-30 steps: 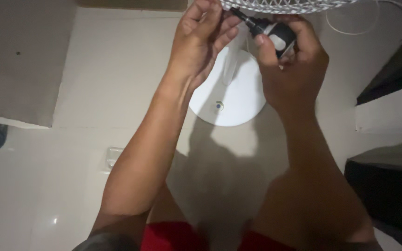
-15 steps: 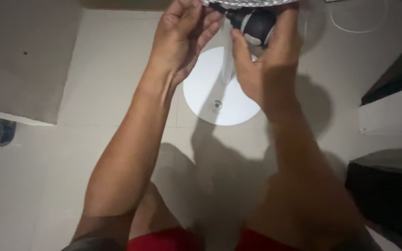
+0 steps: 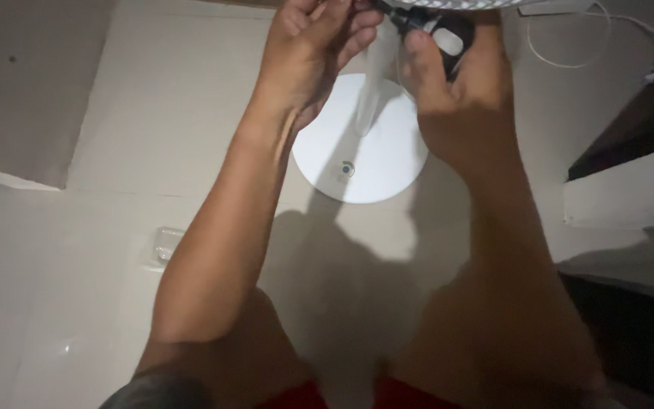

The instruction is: The person sits on the floor and uses a screwdriver to tighten screws on the rear grille of a standing electric fan. They select different bits from a set, attach them to the screwdriver, and work on multiple screw locations on the fan's rear assembly.

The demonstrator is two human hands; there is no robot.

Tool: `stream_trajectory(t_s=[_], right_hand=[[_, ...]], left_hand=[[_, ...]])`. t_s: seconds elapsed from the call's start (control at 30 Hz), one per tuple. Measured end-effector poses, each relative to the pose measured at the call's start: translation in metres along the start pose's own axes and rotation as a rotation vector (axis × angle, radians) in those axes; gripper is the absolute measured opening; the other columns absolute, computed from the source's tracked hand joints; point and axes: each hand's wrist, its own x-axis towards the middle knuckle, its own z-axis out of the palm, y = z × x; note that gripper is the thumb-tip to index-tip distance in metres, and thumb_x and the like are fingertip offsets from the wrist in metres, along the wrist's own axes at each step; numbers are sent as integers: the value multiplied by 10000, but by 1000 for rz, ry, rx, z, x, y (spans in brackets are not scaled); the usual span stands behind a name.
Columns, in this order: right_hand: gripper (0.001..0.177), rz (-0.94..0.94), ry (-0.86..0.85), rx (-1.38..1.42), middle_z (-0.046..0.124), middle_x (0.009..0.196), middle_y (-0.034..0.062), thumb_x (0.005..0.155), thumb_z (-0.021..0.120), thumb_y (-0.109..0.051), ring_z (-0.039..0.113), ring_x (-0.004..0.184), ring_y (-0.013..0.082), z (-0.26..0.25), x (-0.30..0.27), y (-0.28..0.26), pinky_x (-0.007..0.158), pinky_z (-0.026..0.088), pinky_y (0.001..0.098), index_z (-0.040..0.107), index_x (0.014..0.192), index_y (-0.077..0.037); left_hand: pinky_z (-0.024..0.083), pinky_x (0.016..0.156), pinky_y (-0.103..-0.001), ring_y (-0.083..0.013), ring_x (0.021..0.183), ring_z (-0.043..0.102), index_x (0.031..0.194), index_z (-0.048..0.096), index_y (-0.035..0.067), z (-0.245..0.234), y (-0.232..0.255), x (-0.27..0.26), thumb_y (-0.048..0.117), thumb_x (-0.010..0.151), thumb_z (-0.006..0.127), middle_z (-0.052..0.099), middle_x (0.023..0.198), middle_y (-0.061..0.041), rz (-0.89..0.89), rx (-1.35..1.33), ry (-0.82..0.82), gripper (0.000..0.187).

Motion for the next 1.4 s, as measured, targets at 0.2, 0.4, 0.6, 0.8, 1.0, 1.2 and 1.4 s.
stream_trajectory(t_s=[0.2, 0.4, 0.6, 0.8, 1.0, 1.2, 1.4], right_hand=[[475, -155, 8, -276, 604, 1252, 213, 1115, 716, -15, 672, 1154, 338, 1, -14, 16, 996, 558, 397, 354, 1420, 28], [516, -122, -51, -311, 538, 1326, 203, 1133, 608, -53, 668, 1219, 292, -5, -24, 32, 1039, 595, 313, 253, 1500, 23], [299, 37, -73, -145, 618, 1275, 188, 1271, 553, -63, 708, 1113, 257, -11, -20, 37, 1002, 613, 317, 345, 1482, -24], [510, -96, -60, -257, 529, 1365, 213, 1131, 541, -12, 637, 1217, 278, -16, -22, 34, 1113, 560, 347, 222, 1528, 17], [598, -355, -90, -460, 482, 1332, 247, 1143, 662, 13, 620, 1225, 324, -21, -16, 46, 1090, 529, 371, 210, 1534, 30], [512, -126, -36, -24, 500, 1322, 203, 1132, 573, -35, 602, 1136, 201, -11, -17, 44, 976, 567, 264, 238, 1499, 91], [337, 457, 54, 717, 596, 990, 35, 1127, 644, -222, 575, 793, 74, 3, 0, 21, 689, 490, 227, 466, 1318, -9]], left_hand=[[607, 985, -359, -194, 1001, 716, 1132, 684, -16, -3, -9, 2, 169, 1061, 690, 732, 1051, -104, 51, -34, -1, 198], [628, 975, -388, -233, 973, 732, 1092, 690, -40, -2, -19, 8, 138, 1051, 714, 729, 1016, -126, 115, -42, -13, 184], [636, 947, -364, -217, 1030, 760, 1148, 688, -18, 2, -21, 6, 230, 1055, 712, 765, 1093, -133, 73, -40, -27, 266], [633, 923, -350, -219, 995, 758, 1145, 712, -55, 5, -28, 8, 247, 1044, 695, 773, 1054, -159, 176, 82, 18, 319], [641, 926, -339, -212, 981, 771, 1106, 715, -50, 5, -36, 9, 261, 1036, 677, 778, 1019, -136, 179, 63, 48, 321], [630, 909, -342, -206, 958, 754, 1110, 726, -45, 9, -33, 7, 249, 1057, 651, 774, 1015, -148, 162, 85, 53, 307], [590, 902, -338, -198, 982, 719, 1095, 720, -34, 1, -20, 9, 185, 1069, 645, 748, 1017, -129, 136, 28, -67, 233]])
